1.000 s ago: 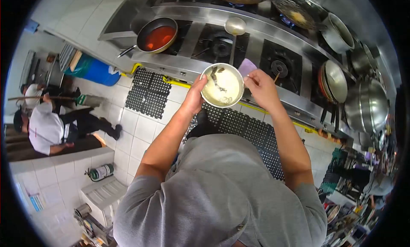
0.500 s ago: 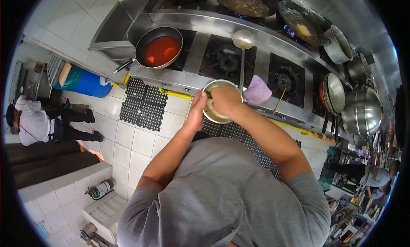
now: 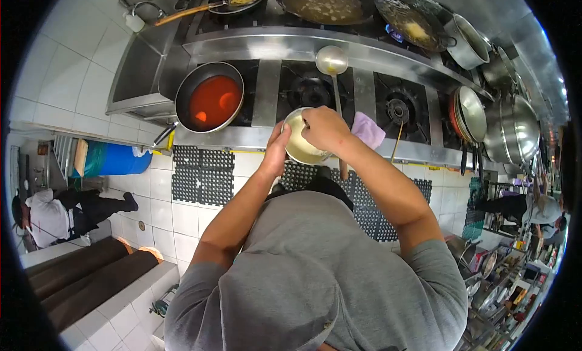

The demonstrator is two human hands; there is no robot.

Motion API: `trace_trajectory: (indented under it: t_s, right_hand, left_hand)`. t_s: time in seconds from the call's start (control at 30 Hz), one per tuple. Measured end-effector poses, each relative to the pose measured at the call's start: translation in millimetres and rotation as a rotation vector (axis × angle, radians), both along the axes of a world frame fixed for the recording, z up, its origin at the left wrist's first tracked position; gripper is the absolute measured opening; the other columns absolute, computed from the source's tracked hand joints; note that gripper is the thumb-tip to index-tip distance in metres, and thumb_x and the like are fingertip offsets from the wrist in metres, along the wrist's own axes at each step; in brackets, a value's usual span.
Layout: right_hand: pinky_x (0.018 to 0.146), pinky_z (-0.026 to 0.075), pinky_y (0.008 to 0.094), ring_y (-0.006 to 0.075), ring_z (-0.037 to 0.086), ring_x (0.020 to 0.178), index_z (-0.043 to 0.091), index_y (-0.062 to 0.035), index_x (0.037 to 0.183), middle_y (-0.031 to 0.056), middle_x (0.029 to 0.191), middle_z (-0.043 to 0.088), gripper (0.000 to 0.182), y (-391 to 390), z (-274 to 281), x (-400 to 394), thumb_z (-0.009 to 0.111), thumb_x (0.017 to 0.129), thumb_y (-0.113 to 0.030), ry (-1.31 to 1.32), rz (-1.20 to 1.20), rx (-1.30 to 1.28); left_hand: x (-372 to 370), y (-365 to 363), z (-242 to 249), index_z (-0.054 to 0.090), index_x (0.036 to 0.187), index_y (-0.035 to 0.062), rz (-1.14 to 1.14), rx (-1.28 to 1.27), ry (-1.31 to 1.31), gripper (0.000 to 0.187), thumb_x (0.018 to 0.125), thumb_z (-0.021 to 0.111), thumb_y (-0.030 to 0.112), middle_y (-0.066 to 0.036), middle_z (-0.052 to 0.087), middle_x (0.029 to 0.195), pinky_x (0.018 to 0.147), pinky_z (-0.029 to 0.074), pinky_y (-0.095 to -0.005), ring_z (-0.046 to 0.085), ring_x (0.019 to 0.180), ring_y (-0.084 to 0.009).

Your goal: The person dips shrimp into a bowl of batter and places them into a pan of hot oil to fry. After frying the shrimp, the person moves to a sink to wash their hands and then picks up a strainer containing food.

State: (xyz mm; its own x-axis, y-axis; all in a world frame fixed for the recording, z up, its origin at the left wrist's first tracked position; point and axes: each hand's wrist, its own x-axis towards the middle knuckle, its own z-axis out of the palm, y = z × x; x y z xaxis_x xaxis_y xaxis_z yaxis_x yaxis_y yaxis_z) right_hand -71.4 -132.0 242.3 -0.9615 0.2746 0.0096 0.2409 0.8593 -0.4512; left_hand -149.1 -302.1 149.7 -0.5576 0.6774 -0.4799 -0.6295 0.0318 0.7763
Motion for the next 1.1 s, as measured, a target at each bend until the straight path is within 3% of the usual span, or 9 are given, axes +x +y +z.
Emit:
trace_trajectory:
  t_s: [0.13,0.17,0.27,0.33,0.4,0.7,0.8,0.87,1.1]
  right_hand:
    - [0.089,0.057,0.0559,0.0456,0.073,0.095,0.071,0.0003,0.103,0.0247,0.092,0.075,0.021,27,40,-13,0.07,0.086,-0.012,0.024,-0.049,-0.16]
    - [0.089,0.057,0.0559,0.0456,0.073,0.095,0.071,0.0003,0.103,0.0247,0.092,0.075,0.021,32,44,-15,0.07,0.086,-0.012,0.034,-0.04,-0.161]
    - [0.092,0.057,0.0553,0.046,0.074,0.096,0.073,0.0007,0.104,0.0262,0.09,0.075,0.02,53,44,-25,0.069,0.089,-0.011,0.12,-0.058,-0.166]
    - [0.094,0.058,0.0547,0.0462,0.074,0.101,0.076,-0.0001,0.106,0.0279,0.096,0.075,0.02,74,26,-31,0.069,0.091,-0.01,-0.038,0.075,-0.101]
    - [0.096,0.058,0.0539,0.0466,0.074,0.105,0.078,-0.0005,0.107,0.0292,0.1,0.075,0.02,87,34,-40,0.069,0.09,-0.008,-0.105,0.09,-0.059]
    - [0.086,0.056,0.0535,0.0461,0.072,0.093,0.074,0.0002,0.095,0.024,0.095,0.075,0.015,122,108,-86,0.072,0.09,-0.014,0.165,-0.009,-0.013]
    - [0.084,0.056,0.0534,0.0449,0.072,0.092,0.075,-0.0009,0.095,0.0242,0.093,0.074,0.014,105,71,-93,0.071,0.089,-0.013,0.125,-0.036,0.026]
    - [0.088,0.059,0.0516,0.0436,0.075,0.096,0.079,-0.0019,0.099,0.0272,0.098,0.076,0.017,97,32,-102,0.068,0.09,-0.012,-0.108,0.008,0.086]
    - [0.091,0.059,0.053,0.0435,0.075,0.104,0.078,-0.0024,0.102,0.0254,0.108,0.077,0.019,57,8,-140,0.067,0.091,-0.013,-0.31,-0.196,0.079]
  left_hand:
    - [-9,23,4,0.029,0.169,0.0062,0.029,-0.048,-0.025,0.079,0.112,0.055,0.053,-0.016,0.053,0.157,0.115,0.045,-0.0428,0.052,0.143,-0.0267]
    - [-11,31,7,0.032,0.167,0.011,0.013,-0.085,0.078,0.073,0.113,0.043,0.06,-0.013,0.05,0.159,0.108,0.053,-0.0536,0.053,0.144,-0.0296]
    - [-18,50,16,0.032,0.166,0.008,0.033,-0.034,0.053,0.075,0.113,0.045,0.059,-0.014,0.05,0.159,0.112,0.051,-0.0524,0.052,0.144,-0.0301]
    - [-29,67,6,0.032,0.166,0.007,0.061,0.023,0.066,0.075,0.113,0.047,0.058,-0.013,0.051,0.158,0.114,0.049,-0.0491,0.052,0.144,-0.0284]
    - [-36,78,15,0.033,0.167,0.0043,0.124,0.101,0.061,0.074,0.114,0.053,0.052,-0.016,0.053,0.157,0.118,0.043,-0.0399,0.052,0.144,-0.0257]
    - [-94,110,63,0.041,0.162,0.0061,0.078,0.008,0.032,0.068,0.114,0.052,0.052,-0.014,0.058,0.151,0.111,0.049,-0.0412,0.056,0.137,-0.0245]
    - [-109,116,33,0.042,0.162,0.0065,0.047,0.095,0.082,0.066,0.113,0.055,0.049,-0.014,0.058,0.151,0.114,0.046,-0.0386,0.055,0.138,-0.0237]
    - [-118,119,36,0.044,0.16,0.0039,0.024,0.146,0.151,0.065,0.112,0.059,0.045,-0.016,0.056,0.152,0.119,0.04,-0.0361,0.051,0.141,-0.0233]
    - [-129,112,7,0.046,0.159,0.0009,-0.049,0.091,0.284,0.076,0.108,0.063,0.054,-0.023,0.054,0.152,0.123,0.036,-0.0429,0.048,0.145,-0.0316]
